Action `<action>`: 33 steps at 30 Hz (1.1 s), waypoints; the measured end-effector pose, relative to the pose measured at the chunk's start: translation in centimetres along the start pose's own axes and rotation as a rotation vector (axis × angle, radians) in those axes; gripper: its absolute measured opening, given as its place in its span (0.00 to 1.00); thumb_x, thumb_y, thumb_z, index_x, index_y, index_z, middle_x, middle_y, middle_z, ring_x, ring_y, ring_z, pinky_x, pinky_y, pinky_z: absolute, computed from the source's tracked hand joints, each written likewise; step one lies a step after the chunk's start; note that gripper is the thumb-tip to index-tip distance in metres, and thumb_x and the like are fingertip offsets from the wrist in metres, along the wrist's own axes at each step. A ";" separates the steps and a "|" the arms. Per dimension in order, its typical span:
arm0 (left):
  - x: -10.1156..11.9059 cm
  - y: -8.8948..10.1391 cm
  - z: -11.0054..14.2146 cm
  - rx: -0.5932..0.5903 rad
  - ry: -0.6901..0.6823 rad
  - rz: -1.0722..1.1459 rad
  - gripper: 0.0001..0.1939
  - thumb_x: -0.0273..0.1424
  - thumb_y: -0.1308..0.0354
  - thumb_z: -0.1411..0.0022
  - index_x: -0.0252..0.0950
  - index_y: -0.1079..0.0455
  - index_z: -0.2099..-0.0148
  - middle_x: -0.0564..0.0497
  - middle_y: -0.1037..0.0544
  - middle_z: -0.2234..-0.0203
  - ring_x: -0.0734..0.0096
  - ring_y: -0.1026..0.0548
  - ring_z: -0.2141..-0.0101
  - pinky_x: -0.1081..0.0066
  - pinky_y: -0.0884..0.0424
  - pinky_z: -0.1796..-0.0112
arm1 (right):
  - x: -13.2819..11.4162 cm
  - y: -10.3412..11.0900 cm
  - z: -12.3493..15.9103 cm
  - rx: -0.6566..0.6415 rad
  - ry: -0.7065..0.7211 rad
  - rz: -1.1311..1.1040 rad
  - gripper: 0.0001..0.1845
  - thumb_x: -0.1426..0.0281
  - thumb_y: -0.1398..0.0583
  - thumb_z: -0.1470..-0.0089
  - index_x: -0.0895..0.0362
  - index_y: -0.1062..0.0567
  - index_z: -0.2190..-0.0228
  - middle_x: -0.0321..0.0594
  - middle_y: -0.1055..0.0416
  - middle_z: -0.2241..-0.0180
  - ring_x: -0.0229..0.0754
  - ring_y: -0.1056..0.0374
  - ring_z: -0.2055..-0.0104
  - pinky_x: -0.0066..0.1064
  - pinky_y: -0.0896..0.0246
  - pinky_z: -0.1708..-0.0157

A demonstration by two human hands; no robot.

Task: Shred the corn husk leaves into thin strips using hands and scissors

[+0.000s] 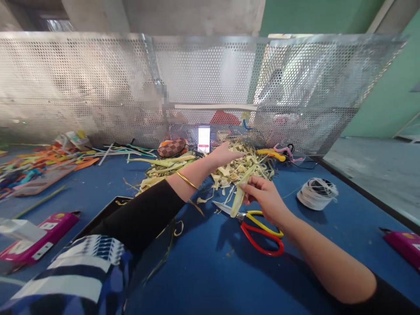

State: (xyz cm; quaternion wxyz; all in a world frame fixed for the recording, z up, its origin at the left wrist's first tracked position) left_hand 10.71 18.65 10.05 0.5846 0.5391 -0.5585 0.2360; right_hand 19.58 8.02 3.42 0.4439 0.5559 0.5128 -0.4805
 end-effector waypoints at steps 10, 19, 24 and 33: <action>-4.0 -2.2 7.7 -0.043 0.058 0.265 0.10 0.34 0.35 0.58 0.34 0.31 0.77 0.56 0.30 0.84 0.79 0.36 0.80 0.76 0.39 0.77 | 0.7 -1.1 0.2 -0.059 0.061 0.217 0.11 0.63 0.41 0.55 0.55 0.35 0.80 0.29 0.37 0.85 0.35 0.39 0.82 0.28 0.43 0.80; -5.8 0.1 8.8 0.196 0.155 0.436 0.12 0.37 0.38 0.53 0.33 0.29 0.78 0.55 0.31 0.85 0.79 0.36 0.82 0.77 0.39 0.78 | 1.9 -2.9 1.6 -0.053 -0.042 0.274 0.05 0.67 0.47 0.49 0.53 0.36 0.75 0.28 0.37 0.85 0.37 0.38 0.84 0.27 0.43 0.82; -7.0 0.0 8.5 0.226 0.226 0.589 0.11 0.37 0.38 0.53 0.33 0.31 0.77 0.53 0.30 0.83 0.78 0.33 0.80 0.77 0.39 0.79 | 1.2 -2.1 1.7 0.010 0.028 0.469 0.18 0.61 0.50 0.43 0.53 0.37 0.81 0.28 0.42 0.90 0.35 0.44 0.87 0.27 0.48 0.83; -7.6 2.1 8.0 0.398 0.244 0.657 0.09 0.34 0.40 0.51 0.34 0.32 0.76 0.54 0.31 0.82 0.79 0.34 0.79 0.79 0.40 0.79 | 1.3 -2.5 2.4 -0.041 0.074 0.613 0.17 0.60 0.48 0.43 0.52 0.35 0.80 0.29 0.38 0.89 0.37 0.38 0.85 0.29 0.44 0.79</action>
Point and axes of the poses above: each hand's wrist, its own z-axis away from the middle knuckle, its own y-axis out of the back of the hand, x = y × z, the point moved 8 cm from there along -z, towards the middle knuckle
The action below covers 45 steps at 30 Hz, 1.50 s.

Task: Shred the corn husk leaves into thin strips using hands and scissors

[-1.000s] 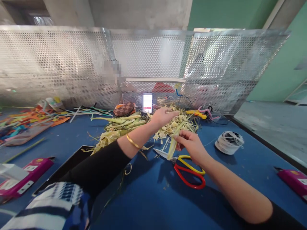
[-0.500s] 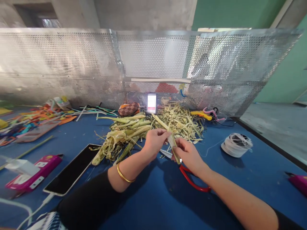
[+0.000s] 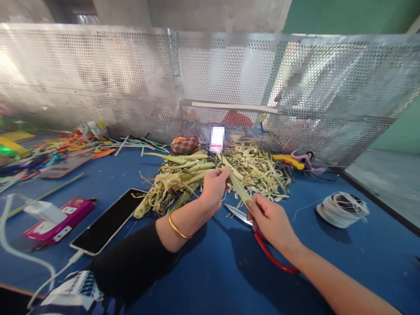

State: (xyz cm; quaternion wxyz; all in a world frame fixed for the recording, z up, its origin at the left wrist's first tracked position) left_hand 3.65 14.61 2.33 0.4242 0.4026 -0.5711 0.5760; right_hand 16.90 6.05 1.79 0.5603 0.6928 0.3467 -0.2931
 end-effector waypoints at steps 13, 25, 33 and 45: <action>2.5 2.1 -2.1 0.089 -0.021 0.135 0.07 0.30 0.39 0.49 0.34 0.33 0.74 0.56 0.31 0.81 0.82 0.34 0.79 0.80 0.41 0.79 | -1.1 0.6 -0.2 0.008 -0.004 -0.158 0.21 0.55 0.46 0.45 0.53 0.37 0.83 0.31 0.36 0.87 0.36 0.38 0.84 0.28 0.42 0.78; -1.5 -2.7 2.6 -0.264 0.090 -0.237 0.08 0.31 0.34 0.54 0.32 0.28 0.77 0.54 0.29 0.84 0.79 0.35 0.82 0.77 0.40 0.79 | -0.3 1.5 -0.4 0.116 -0.056 -0.221 0.21 0.53 0.44 0.48 0.54 0.33 0.83 0.34 0.33 0.86 0.38 0.36 0.84 0.29 0.40 0.81; -0.6 -2.7 1.7 -0.310 0.077 -0.159 0.06 0.28 0.38 0.51 0.33 0.27 0.78 0.52 0.27 0.84 0.80 0.34 0.82 0.76 0.37 0.76 | 0.1 1.2 -0.8 0.097 -0.073 -0.532 0.19 0.55 0.43 0.48 0.56 0.31 0.80 0.35 0.31 0.83 0.36 0.38 0.83 0.28 0.41 0.80; 0.3 -0.3 0.7 -0.060 0.082 -0.132 0.10 0.30 0.38 0.51 0.33 0.33 0.80 0.55 0.34 0.88 0.82 0.39 0.85 0.78 0.44 0.81 | -2.4 3.9 0.1 0.282 0.259 -0.006 0.09 0.65 0.47 0.42 0.54 0.29 0.67 0.37 0.29 0.77 0.39 0.32 0.76 0.31 0.35 0.72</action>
Point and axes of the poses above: each hand's wrist, its own z-axis away from the middle knuckle, its own y-axis out of the back of the hand, x = y × z, the point moved 8 cm from there along -z, towards the middle knuckle
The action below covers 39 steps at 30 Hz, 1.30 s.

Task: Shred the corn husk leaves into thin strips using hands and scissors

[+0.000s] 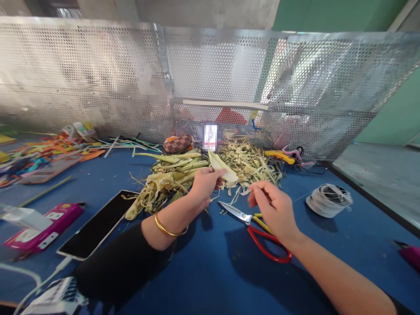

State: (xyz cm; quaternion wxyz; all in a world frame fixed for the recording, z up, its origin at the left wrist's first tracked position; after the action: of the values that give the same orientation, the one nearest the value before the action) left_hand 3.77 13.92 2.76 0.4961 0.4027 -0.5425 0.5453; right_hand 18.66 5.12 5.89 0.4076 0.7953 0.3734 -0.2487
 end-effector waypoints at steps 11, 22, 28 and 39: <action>-3.7 -3.6 2.3 -0.280 0.283 0.199 0.07 0.30 0.36 0.55 0.32 0.30 0.76 0.56 0.32 0.84 0.81 0.37 0.82 0.77 0.43 0.79 | -5.8 0.1 2.2 0.006 0.834 0.329 0.13 0.80 0.45 0.44 0.52 0.25 0.65 0.39 0.23 0.66 0.41 0.28 0.59 0.38 0.37 0.55; -1.9 -1.6 0.7 -0.110 0.145 0.223 0.07 0.26 0.42 0.46 0.32 0.34 0.75 0.55 0.30 0.83 0.80 0.33 0.82 0.77 0.36 0.77 | -7.2 -3.2 5.4 -0.202 1.057 0.451 0.10 0.78 0.46 0.42 0.59 0.25 0.64 0.40 0.23 0.63 0.39 0.31 0.57 0.37 0.39 0.51; -1.4 -1.5 1.1 -0.069 0.172 0.213 0.08 0.21 0.48 0.42 0.32 0.36 0.74 0.56 0.33 0.83 0.83 0.36 0.85 0.79 0.38 0.80 | -7.6 -6.1 7.5 -0.378 1.145 0.453 0.12 0.77 0.48 0.41 0.60 0.25 0.70 0.43 0.24 0.68 0.41 0.31 0.62 0.34 0.35 0.62; 0.4 -2.9 1.6 -0.205 -0.315 -0.365 0.07 0.30 0.47 0.44 0.34 0.33 0.73 0.58 0.37 0.84 0.80 0.42 0.81 0.77 0.47 0.79 | -0.2 3.4 -1.0 0.277 0.108 0.042 0.22 0.64 0.39 0.48 0.54 0.32 0.51 0.47 0.29 0.54 0.49 0.33 0.52 0.43 0.35 0.56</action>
State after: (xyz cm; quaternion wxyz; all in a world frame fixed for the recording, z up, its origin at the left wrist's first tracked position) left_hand 6.41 12.14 3.82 0.5340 0.5214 -0.5838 0.3197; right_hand 21.33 4.53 8.11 0.2783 0.8637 0.3402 -0.2464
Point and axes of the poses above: each hand's wrist, its own z-axis away from the middle knuckle, its own y-axis out of the back of the hand, x = y × z, the point moved 8 cm from there along -z, towards the middle knuckle
